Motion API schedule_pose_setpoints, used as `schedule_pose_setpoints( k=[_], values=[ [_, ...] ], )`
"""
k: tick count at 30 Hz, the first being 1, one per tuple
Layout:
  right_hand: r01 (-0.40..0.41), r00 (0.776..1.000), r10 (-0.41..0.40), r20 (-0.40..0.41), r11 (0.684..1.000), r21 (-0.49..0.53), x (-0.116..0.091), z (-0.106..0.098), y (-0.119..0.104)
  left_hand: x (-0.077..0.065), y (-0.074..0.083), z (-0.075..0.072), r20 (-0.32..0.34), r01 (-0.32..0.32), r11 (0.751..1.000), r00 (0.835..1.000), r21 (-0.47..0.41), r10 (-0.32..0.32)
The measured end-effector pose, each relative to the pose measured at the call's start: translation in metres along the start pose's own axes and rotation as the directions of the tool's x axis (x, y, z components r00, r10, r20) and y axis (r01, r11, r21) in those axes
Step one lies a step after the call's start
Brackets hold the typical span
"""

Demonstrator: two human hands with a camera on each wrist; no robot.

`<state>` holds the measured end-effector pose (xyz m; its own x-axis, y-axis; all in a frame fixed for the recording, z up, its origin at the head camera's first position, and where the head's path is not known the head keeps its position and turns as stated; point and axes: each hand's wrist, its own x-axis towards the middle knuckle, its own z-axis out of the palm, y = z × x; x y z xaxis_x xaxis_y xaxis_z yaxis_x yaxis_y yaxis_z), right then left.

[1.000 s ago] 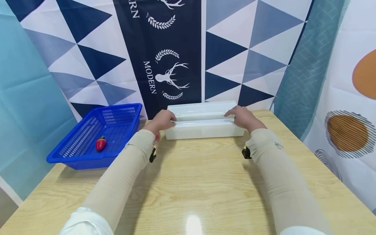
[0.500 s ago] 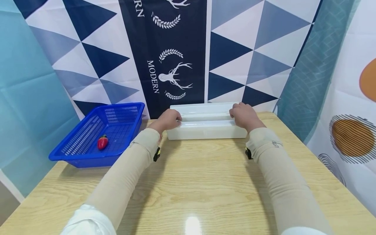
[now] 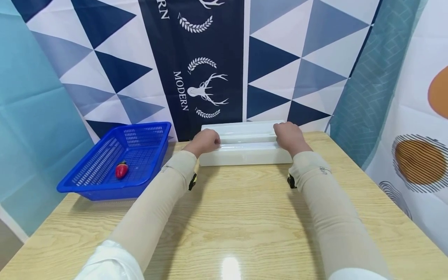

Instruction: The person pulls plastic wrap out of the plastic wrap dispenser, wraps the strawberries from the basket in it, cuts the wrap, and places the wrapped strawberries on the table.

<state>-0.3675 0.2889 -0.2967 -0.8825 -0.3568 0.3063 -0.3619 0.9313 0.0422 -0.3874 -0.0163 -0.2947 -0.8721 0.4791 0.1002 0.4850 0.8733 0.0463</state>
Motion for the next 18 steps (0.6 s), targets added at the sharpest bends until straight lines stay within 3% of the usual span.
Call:
schedule_pose_setpoints(
  k=[6,13,18],
  values=[
    [-0.058,0.997,0.05,0.064,0.99,0.128,-0.0021,-0.0033,0.0006,0.0039,0.0002,-0.002,0.014,0.047,0.996,0.999,0.077,-0.049],
    [-0.072,0.994,0.062,0.091,0.99,0.121,-0.0055,0.0011,0.0001,0.0022,-0.003,-0.001,0.037,0.065,0.994,0.997,0.084,-0.068],
    [-0.218,0.975,0.213,0.06,0.971,0.097,-0.0077,0.0041,-0.0015,0.0001,-0.0045,0.0018,-0.001,0.114,0.986,0.993,0.125,-0.114]
  ],
)
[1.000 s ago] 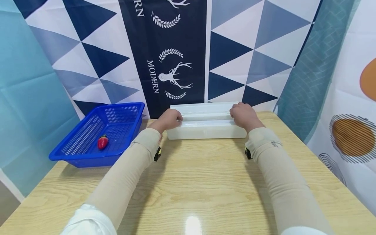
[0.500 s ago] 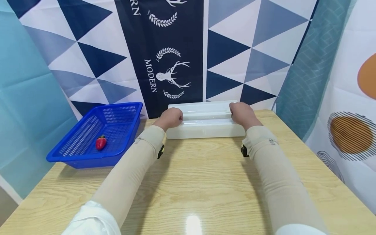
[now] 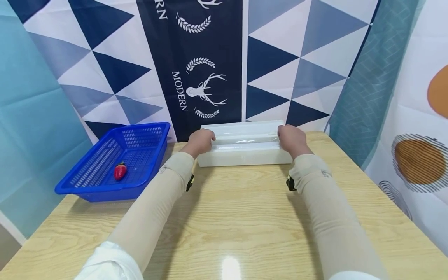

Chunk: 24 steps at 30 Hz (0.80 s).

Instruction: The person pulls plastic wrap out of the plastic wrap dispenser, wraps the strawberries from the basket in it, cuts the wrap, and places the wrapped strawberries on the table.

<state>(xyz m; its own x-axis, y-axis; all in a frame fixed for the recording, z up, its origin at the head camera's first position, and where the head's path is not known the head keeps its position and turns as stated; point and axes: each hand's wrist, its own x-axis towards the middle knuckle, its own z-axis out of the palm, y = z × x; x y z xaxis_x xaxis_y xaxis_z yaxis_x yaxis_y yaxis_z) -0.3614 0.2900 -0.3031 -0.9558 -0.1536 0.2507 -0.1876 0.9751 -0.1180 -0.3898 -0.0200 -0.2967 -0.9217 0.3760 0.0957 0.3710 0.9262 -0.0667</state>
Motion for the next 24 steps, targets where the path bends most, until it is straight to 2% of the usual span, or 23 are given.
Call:
schedule_pose_setpoints(
  k=[3,6,9,14,18,24],
  values=[
    [-0.155,0.988,0.155,-0.004,0.988,-0.004,-0.001,0.002,-0.006,-0.001,0.001,0.002,-0.041,0.022,1.0,0.999,0.023,-0.021],
    [-0.299,0.954,0.299,-0.008,0.954,0.02,-0.001,0.004,-0.013,-0.002,0.002,0.003,-0.079,0.048,0.998,0.996,0.037,-0.045],
    [-0.36,0.932,0.362,-0.028,0.931,0.066,-0.001,0.003,-0.017,-0.001,0.002,0.002,-0.107,0.065,0.997,0.992,0.04,-0.061],
    [-0.312,0.943,0.323,-0.077,0.941,0.128,0.001,0.003,-0.017,-0.002,-0.003,-0.001,-0.125,0.073,0.997,0.99,0.03,-0.069],
    [-0.258,0.956,0.279,-0.089,0.946,0.197,0.001,0.005,-0.016,-0.002,-0.011,0.004,-0.132,0.08,0.997,0.988,-0.005,-0.08],
    [-0.138,0.989,0.145,-0.018,0.968,0.208,0.001,0.004,-0.013,-0.001,-0.018,0.01,-0.137,0.07,0.997,0.988,-0.036,-0.075]
  ],
)
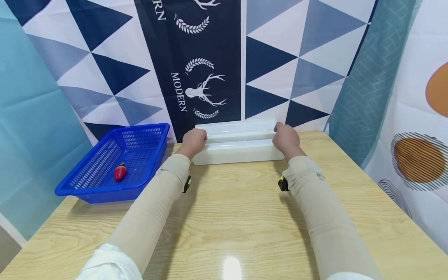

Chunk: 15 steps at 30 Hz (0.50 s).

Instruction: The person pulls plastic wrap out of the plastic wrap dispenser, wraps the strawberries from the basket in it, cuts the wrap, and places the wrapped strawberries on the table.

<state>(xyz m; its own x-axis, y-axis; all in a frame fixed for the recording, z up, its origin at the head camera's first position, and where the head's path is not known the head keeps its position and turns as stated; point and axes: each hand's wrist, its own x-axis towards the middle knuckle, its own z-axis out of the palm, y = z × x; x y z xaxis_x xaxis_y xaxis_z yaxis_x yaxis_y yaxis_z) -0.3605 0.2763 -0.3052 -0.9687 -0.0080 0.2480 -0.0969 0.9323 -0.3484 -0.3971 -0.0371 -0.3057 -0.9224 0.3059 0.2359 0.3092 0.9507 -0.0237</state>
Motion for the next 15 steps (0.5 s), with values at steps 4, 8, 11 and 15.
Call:
schedule_pose_setpoints(
  k=[4,8,11,15],
  values=[
    [0.08,0.99,-0.076,0.12,0.996,-0.026,0.003,-0.002,-0.002,-0.001,0.001,0.001,-0.006,-0.01,1.0,1.0,0.005,0.01],
    [0.15,0.973,-0.131,0.191,0.985,-0.087,0.009,0.001,-0.003,-0.001,0.003,0.001,0.007,-0.018,1.0,1.0,0.0,0.018],
    [0.178,0.972,-0.152,0.18,0.974,-0.139,0.013,0.001,-0.004,-0.001,0.002,0.0,0.006,-0.02,1.0,1.0,-0.003,0.02],
    [0.207,0.972,-0.177,0.153,0.957,-0.205,0.016,-0.003,-0.004,-0.003,-0.004,-0.005,0.004,-0.021,1.0,1.0,-0.014,0.021]
  ],
)
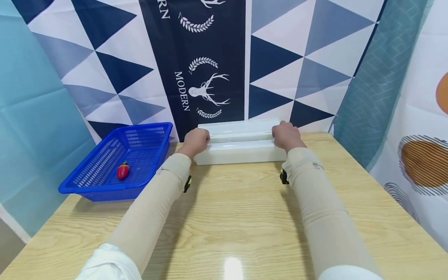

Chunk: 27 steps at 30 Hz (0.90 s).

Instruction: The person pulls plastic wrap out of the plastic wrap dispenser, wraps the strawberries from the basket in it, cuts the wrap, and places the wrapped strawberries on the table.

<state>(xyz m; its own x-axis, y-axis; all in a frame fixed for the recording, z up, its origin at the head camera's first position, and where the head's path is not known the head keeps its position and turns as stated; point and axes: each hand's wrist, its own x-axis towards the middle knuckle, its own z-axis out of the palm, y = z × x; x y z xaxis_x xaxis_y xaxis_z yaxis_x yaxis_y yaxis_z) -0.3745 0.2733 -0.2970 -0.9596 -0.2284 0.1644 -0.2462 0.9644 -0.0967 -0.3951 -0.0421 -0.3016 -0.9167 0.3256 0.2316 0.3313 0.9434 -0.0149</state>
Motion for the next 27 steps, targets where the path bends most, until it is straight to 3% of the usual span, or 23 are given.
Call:
schedule_pose_setpoints(
  k=[5,14,22,27],
  values=[
    [0.011,0.999,-0.013,-0.04,0.999,-0.051,-0.001,-0.006,0.006,-0.002,-0.006,-0.011,0.015,0.001,0.999,1.0,-0.043,0.0],
    [-0.002,0.992,0.01,-0.127,0.998,0.067,-0.004,-0.006,0.009,0.003,-0.011,-0.018,0.002,0.024,1.0,1.0,-0.007,-0.024],
    [-0.056,0.955,0.118,-0.274,0.973,0.225,-0.006,0.0,0.007,0.008,-0.011,-0.018,-0.053,0.046,0.994,0.997,-0.103,-0.052],
    [-0.047,0.938,0.136,-0.32,0.962,0.269,-0.006,0.0,0.006,0.008,-0.009,-0.022,-0.078,0.04,0.987,0.996,-0.157,-0.053]
  ],
)
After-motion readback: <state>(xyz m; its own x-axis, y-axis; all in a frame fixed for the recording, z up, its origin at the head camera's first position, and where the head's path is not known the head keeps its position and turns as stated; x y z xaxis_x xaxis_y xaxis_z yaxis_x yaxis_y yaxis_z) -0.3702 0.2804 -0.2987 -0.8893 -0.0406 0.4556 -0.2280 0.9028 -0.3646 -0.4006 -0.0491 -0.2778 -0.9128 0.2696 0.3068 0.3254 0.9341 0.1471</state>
